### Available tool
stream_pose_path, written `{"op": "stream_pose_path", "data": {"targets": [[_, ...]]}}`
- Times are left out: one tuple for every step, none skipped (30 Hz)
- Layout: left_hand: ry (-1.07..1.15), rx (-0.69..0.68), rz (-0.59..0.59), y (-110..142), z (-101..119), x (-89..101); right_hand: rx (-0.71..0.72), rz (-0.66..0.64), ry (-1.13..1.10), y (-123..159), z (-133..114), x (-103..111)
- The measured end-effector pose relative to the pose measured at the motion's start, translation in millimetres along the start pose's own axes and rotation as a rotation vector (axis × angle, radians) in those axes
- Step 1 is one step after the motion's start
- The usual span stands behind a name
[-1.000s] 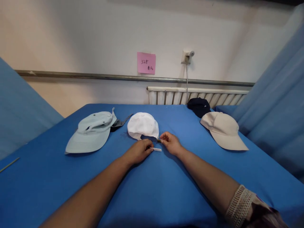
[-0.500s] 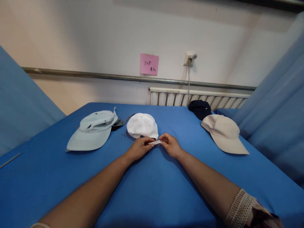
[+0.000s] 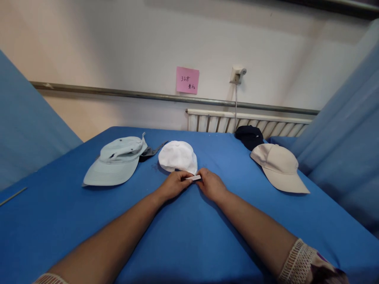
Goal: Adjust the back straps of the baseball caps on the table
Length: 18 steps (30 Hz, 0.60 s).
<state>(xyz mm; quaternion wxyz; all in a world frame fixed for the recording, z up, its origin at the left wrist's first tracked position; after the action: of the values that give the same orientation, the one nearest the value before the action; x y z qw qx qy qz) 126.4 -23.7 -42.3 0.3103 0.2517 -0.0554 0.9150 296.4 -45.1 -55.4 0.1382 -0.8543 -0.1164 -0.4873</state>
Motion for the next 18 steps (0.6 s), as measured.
{"op": "stream_pose_path", "data": {"targets": [[-0.003,-0.001,-0.005,0.2,1.1,-0.1,-0.016,-0.009,0.01,0.1,-0.3,1.0],[-0.006,-0.001,-0.006,0.5,2.2,-0.2,-0.024,-0.017,0.018,0.2,-0.6,1.7],[-0.007,-0.002,-0.007,0.7,3.3,-0.2,-0.023,-0.022,0.024,0.2,-1.0,2.2],[-0.008,-0.004,-0.008,1.0,4.4,-0.2,-0.017,-0.022,0.029,0.3,-1.4,2.6],[-0.01,-0.004,-0.008,1.3,5.4,-0.2,-0.008,-0.019,0.033,0.5,-1.8,2.8],[-0.014,-0.003,-0.008,1.7,6.2,-0.1,0.0,-0.015,0.035,0.7,-2.2,2.8],[-0.02,-0.002,-0.008,2.0,6.8,-0.1,0.007,-0.013,0.036,1.0,-2.7,2.9],[-0.027,0.0,-0.007,2.3,7.2,0.0,0.014,-0.016,0.036,1.3,-3.2,2.9],[-0.035,0.002,-0.005,2.6,7.3,0.2,0.021,-0.023,0.038,1.6,-3.8,2.9],[-0.041,0.006,-0.002,2.8,7.1,0.3,0.027,-0.031,0.043,1.9,-4.6,3.1],[-0.047,0.008,-0.001,3.0,6.8,0.5,0.03,-0.036,0.05,2.2,-5.4,3.4],[-0.05,0.008,-0.001,3.1,6.4,0.5,0.031,-0.036,0.06,2.5,-6.3,3.9],[-0.053,0.005,-0.005,3.2,5.9,0.5,0.03,-0.034,0.07,2.8,-7.1,4.4],[-0.057,0.001,-0.008,3.2,5.5,0.5,0.027,-0.03,0.079,3.0,-7.9,5.0],[-0.061,-0.004,-0.01,3.3,5.1,0.4,0.022,-0.027,0.085,3.2,-8.5,5.4],[-0.064,-0.007,-0.011,3.3,4.8,0.4,0.018,-0.026,0.088,3.3,-9.0,5.6],[-0.068,-0.006,-0.01,3.4,4.7,0.3,0.02,-0.029,0.088,3.4,-9.2,5.6],[-0.074,-0.004,-0.009,3.4,4.5,0.3,0.026,-0.033,0.086,3.5,-9.2,5.4]]}}
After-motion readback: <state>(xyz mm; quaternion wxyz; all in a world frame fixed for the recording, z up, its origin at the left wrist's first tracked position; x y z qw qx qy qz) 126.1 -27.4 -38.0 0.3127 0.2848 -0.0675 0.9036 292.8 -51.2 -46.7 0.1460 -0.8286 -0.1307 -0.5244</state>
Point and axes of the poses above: each hand's wrist, its own y-axis away from the middle knuckle, its own x-axis out of the back of the hand, z = x × y, the point moved 2 cm from there along -y, towards the middle knuckle, and after that the axes turned 8 degrees about -z, right-handed, at the moved point
